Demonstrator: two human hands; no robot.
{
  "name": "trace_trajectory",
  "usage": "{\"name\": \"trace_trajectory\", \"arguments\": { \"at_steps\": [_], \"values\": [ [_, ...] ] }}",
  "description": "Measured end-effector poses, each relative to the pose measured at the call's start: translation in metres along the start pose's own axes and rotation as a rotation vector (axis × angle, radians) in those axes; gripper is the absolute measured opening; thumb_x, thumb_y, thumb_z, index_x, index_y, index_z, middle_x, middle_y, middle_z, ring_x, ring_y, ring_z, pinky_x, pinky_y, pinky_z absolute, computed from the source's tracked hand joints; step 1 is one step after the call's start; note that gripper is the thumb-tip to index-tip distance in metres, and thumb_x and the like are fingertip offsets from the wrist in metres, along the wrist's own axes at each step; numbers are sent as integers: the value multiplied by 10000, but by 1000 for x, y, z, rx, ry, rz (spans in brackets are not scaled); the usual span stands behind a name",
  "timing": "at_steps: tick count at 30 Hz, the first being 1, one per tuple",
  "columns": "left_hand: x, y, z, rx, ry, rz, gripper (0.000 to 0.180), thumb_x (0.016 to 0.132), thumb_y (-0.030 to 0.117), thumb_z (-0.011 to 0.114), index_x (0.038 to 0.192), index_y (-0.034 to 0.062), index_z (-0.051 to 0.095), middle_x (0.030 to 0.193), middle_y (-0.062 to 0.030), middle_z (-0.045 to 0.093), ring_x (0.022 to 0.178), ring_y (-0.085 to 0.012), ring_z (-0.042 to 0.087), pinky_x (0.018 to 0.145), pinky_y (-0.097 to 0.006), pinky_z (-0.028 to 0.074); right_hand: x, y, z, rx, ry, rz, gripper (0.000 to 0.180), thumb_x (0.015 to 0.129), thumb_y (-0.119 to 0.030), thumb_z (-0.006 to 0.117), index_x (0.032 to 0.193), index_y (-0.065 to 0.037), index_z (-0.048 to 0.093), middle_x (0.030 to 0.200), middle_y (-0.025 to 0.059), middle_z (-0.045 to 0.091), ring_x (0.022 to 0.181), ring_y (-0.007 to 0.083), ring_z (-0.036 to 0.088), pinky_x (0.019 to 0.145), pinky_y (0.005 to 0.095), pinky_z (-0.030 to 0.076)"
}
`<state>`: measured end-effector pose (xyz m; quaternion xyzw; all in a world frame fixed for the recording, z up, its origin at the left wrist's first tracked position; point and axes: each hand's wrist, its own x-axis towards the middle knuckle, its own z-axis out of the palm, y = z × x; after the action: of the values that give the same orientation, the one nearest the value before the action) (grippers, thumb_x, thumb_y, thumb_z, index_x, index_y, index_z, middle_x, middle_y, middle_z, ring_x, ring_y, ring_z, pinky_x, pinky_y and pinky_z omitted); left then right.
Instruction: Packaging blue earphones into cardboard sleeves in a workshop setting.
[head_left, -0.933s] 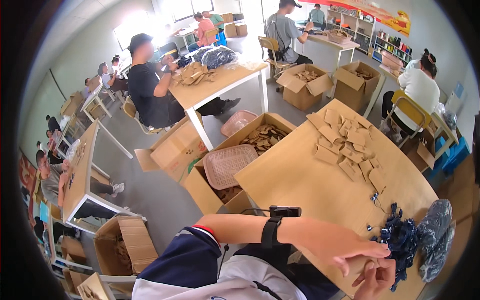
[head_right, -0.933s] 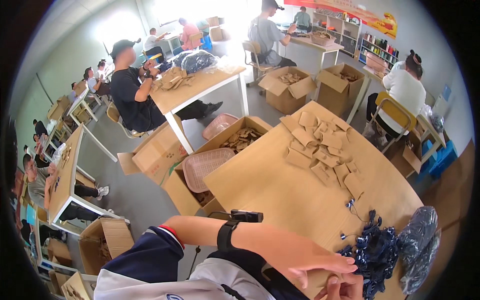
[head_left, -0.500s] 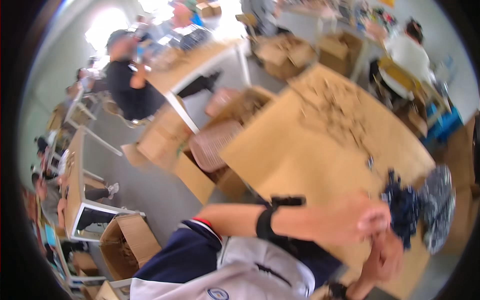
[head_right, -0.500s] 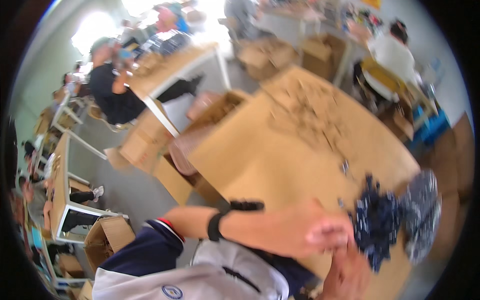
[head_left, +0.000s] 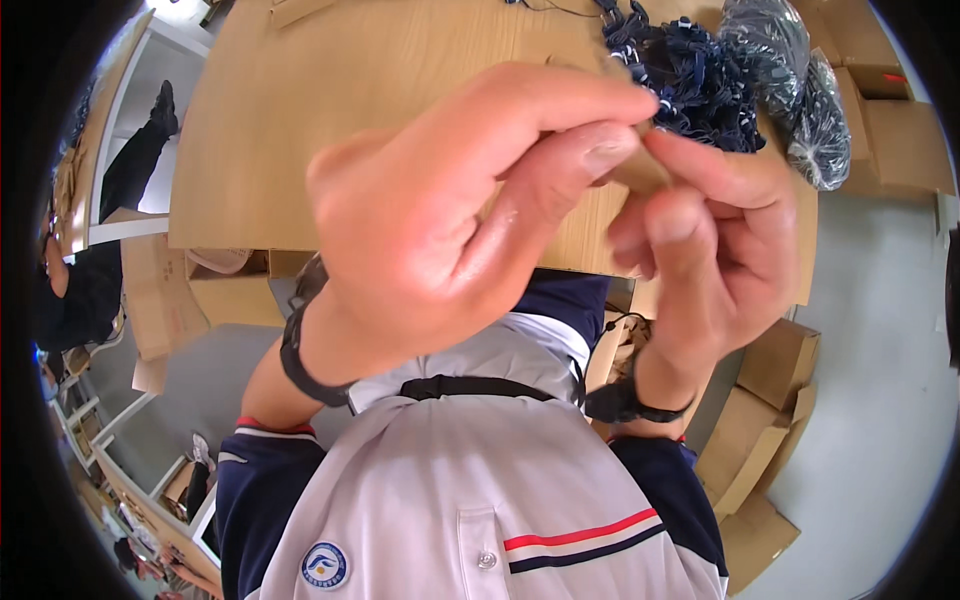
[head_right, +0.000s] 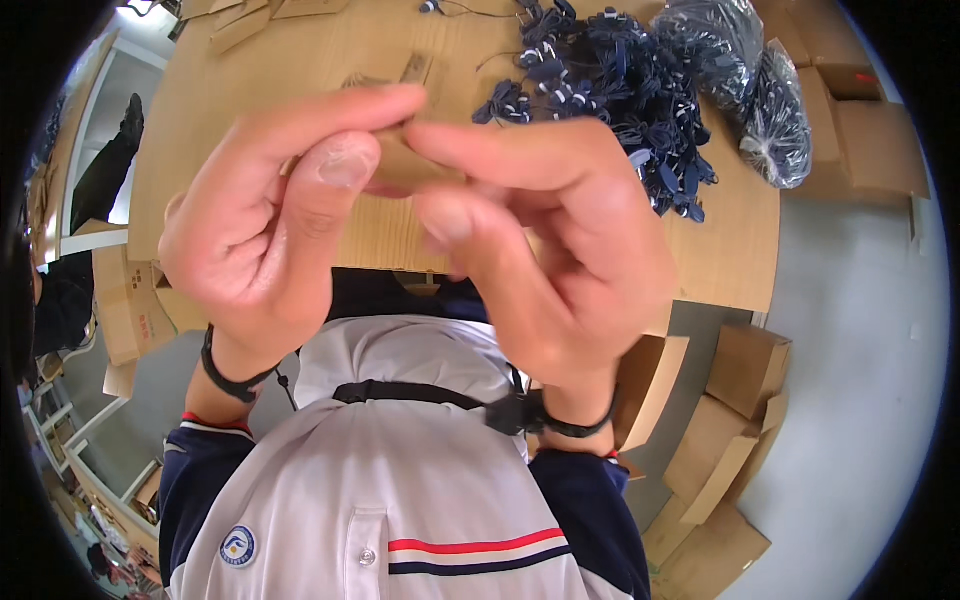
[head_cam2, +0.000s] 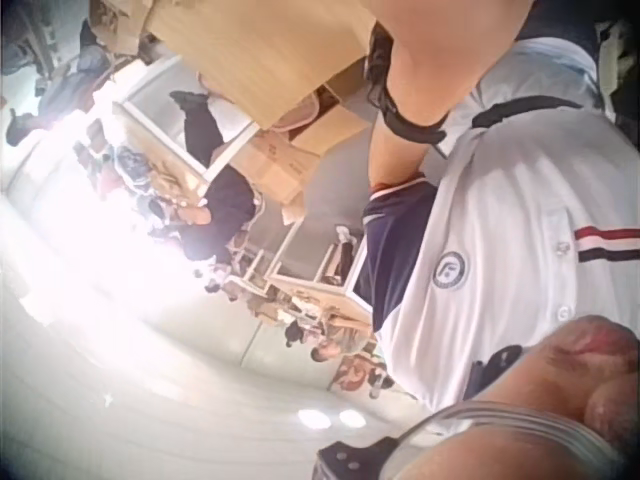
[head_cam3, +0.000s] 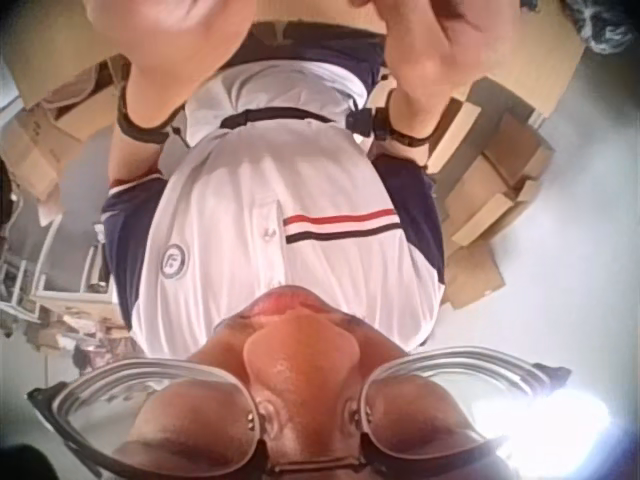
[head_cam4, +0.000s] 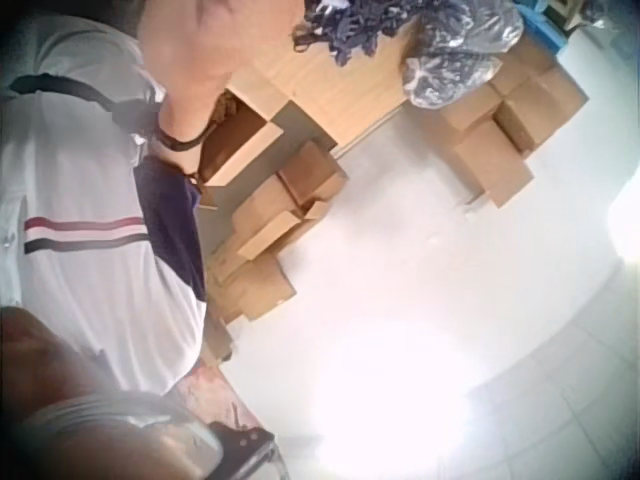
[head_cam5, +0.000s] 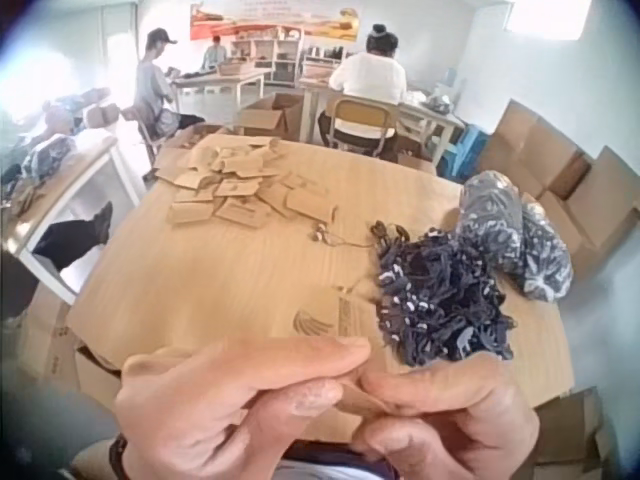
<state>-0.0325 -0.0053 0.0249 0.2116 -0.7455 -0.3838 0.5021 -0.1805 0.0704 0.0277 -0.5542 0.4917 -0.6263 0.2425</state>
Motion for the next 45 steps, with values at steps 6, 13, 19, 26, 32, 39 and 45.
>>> {"name": "trace_trajectory", "arguments": {
  "at_steps": [6, 13, 19, 26, 32, 39, 45],
  "values": [
    [-43, -1, 37, -798, -88, -507, 278, 1007, 122, 482, 1096, -102, 620, 815, -143, 690, 662, -172, 691, 590, -238, 540, -9, 32, -26, -446, -331, -127, 435, 604, -41, 745, 1029, -24, 660, 990, 129, 670, 880, 265, 627, 732, 324, 476],
    [-22, -10, 2, -417, -637, -332, 231, 919, 43, 569, 1110, 30, 699, 718, -55, 683, 561, -88, 639, 506, -202, 474, -24, 38, -40, 340, -872, 624, 374, 618, -206, 893, 884, -30, 698, 819, 79, 679, 690, 245, 621, 622, 297, 487],
    [3, -25, 10, -526, -1024, -92, 75, 891, 82, 636, 942, 84, 690, 684, -10, 653, 549, -81, 620, 475, -212, 434, -26, 52, -24, 652, -1177, 725, 541, 587, -250, 943, 964, 18, 663, 955, 58, 665, 858, 152, 616, 722, 267, 496],
    [-7, -29, 11, -304, -152, -299, 112, 915, 91, 564, 913, 1, 632, 863, -86, 707, 560, -69, 548, 498, -194, 397, -23, 44, -23, 1249, -304, 678, 379, 950, -248, 600, 1206, 9, 489, 930, 193, 678, 736, 231, 673, 579, 265, 532],
    [-18, -31, 27, 102, -348, 169, 212, 897, 10, 626, 1081, -91, 597, 1105, -150, 687, 696, -97, 618, 624, -235, 507, -47, 43, -1, -216, 85, 115, 408, 1054, -271, 367, 1332, 16, 448, 1250, 152, 565, 1135, 275, 580, 938, 387, 491],
    [-22, -31, 36, -187, -182, -118, 250, 951, 74, 600, 1140, -89, 586, 1059, -118, 683, 885, -141, 668, 798, -262, 542, -29, 21, 28, 83, 437, 354, 570, 1013, -422, 448, 1344, 42, 434, 1176, 76, 596, 922, 96, 583, 749, 205, 451],
    [-29, -24, 40, -146, -113, -188, 260, 992, 111, 526, 1166, -73, 583, 1022, -127, 660, 877, -141, 649, 794, -259, 537, -38, 42, 21, 69, 416, 7, 269, 918, -51, 636, 1159, 51, 573, 784, 80, 679, 569, 62, 549, 477, 159, 371]
  ]
}}
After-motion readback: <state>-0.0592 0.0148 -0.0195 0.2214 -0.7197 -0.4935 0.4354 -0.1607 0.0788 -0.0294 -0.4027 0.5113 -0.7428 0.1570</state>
